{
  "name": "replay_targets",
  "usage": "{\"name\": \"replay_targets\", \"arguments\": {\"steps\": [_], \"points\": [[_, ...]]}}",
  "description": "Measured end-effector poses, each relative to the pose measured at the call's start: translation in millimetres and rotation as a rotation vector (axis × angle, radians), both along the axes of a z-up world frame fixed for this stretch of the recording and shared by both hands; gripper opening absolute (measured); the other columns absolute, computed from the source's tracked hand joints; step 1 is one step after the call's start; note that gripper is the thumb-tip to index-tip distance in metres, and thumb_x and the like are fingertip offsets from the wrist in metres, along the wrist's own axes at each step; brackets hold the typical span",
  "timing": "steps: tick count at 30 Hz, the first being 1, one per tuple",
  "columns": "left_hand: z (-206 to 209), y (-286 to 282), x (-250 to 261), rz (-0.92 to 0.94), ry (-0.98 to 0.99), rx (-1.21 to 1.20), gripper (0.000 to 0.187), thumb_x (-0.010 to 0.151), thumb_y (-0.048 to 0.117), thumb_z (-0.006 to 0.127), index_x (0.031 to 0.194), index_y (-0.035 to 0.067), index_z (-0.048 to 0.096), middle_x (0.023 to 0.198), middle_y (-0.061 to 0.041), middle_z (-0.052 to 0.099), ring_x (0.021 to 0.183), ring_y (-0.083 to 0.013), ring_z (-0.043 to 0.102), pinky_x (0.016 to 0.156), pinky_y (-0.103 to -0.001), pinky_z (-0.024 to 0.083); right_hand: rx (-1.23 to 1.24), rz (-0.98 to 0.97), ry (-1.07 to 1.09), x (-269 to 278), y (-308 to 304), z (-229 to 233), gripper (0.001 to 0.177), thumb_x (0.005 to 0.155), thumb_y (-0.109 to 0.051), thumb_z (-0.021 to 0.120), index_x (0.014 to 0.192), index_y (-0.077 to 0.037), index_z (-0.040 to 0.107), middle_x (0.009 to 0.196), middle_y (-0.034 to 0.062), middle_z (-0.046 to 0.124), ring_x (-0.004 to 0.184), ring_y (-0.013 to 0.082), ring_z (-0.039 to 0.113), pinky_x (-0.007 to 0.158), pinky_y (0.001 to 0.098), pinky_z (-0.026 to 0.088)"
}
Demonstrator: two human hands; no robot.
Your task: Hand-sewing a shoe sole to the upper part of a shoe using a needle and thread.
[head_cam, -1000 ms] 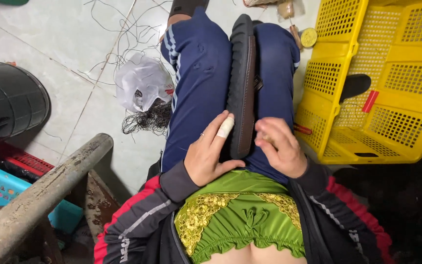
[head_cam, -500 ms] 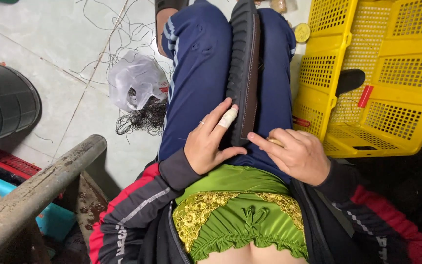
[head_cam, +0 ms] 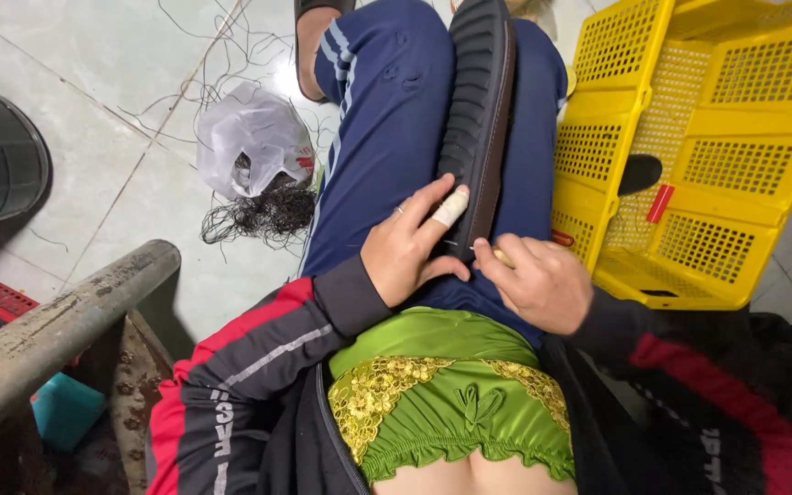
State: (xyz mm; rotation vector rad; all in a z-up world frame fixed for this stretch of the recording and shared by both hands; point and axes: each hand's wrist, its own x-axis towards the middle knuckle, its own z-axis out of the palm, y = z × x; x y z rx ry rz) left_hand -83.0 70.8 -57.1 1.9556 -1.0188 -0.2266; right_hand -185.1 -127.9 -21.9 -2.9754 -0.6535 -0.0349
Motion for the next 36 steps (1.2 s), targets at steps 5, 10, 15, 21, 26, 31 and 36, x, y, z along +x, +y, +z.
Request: {"name": "replay_targets", "arguments": {"steps": [5, 10, 15, 21, 26, 31, 36], "points": [[11, 7, -3, -0.004, -0.049, 0.023, 0.092, 0.066, 0.049, 0.078, 0.141, 0.010, 0.044, 0.137, -0.017, 0.046, 0.112, -0.0329, 0.060, 0.085, -0.039, 0.056, 0.294, -0.028, 0.042, -2, 4, -8, 0.020, 0.093, -0.020, 0.054, 0.107, -0.009, 0.061, 0.088, 0.0040, 0.056, 0.073, 0.0249, 0.064, 0.057, 0.0335, 0.050], [28, 21, 7, -0.028, 0.230, -0.192, 0.094, 0.062, 0.053, 0.079, 0.138, 0.009, 0.047, 0.137, -0.017, 0.047, 0.112, -0.0328, 0.062, 0.088, -0.039, 0.056, 0.441, -0.101, 0.150, 4, 12, 24, 0.024, 0.090, -0.023, 0.062, 0.107, -0.005, 0.063, 0.096, 0.0098, 0.064, 0.085, 0.0323, 0.065, 0.063, 0.0408, 0.053], [56, 40, 13, -0.162, 0.790, -0.597, 0.088, 0.084, 0.072, 0.045, 0.133, 0.000, 0.048, 0.115, -0.016, 0.059, 0.075, -0.0180, 0.068, 0.041, -0.019, 0.039, 0.674, -0.179, 0.064, 23, 22, 64, 0.043, 0.081, -0.015, 0.071, 0.121, -0.002, 0.063, 0.128, 0.0201, 0.057, 0.114, 0.0362, 0.059, 0.092, 0.0419, 0.049], [64, 34, 1, -0.253, 1.058, -0.694, 0.106, 0.081, 0.082, 0.027, 0.136, -0.008, 0.043, 0.112, -0.021, 0.058, 0.076, -0.0173, 0.064, 0.044, -0.016, 0.032, 1.381, -0.140, 0.372, 15, 48, 27, 0.070, 0.075, 0.008, 0.070, 0.135, 0.014, 0.035, 0.128, 0.0257, 0.050, 0.068, 0.0194, 0.071, 0.057, 0.0330, 0.060], [78, 35, 7, -0.301, 1.204, -0.719, 0.109, 0.078, 0.083, 0.032, 0.140, -0.007, 0.036, 0.097, -0.019, 0.063, 0.073, -0.0134, 0.062, 0.047, -0.014, 0.029, 1.405, -0.169, 0.532, 21, 55, 39, 0.034, 0.080, 0.000, 0.069, 0.109, 0.003, 0.051, 0.072, 0.0084, 0.068, 0.067, 0.0174, 0.067, 0.069, 0.0356, 0.055], [82, 40, 17, -0.103, 0.519, -0.483, 0.049, 0.079, 0.021, 0.079, 0.121, 0.004, 0.060, 0.113, -0.015, 0.058, 0.084, -0.0223, 0.065, 0.072, -0.029, 0.056, 1.293, -0.264, 0.318, 19, 49, 55, 0.007, 0.083, -0.003, 0.064, 0.085, -0.002, 0.071, 0.064, 0.0087, 0.066, 0.052, 0.0214, 0.059, 0.052, 0.0329, 0.050], [83, 40, 11, -0.220, 0.620, -0.502, 0.010, 0.087, 0.014, 0.069, 0.096, 0.010, 0.070, 0.115, -0.014, 0.060, 0.089, -0.0248, 0.067, 0.080, -0.036, 0.055, 1.232, -0.397, 0.121, 21, 44, 52, 0.009, 0.079, 0.000, 0.069, 0.087, 0.001, 0.071, 0.060, 0.0048, 0.062, 0.045, 0.0123, 0.052, 0.041, 0.0235, 0.043]]}}
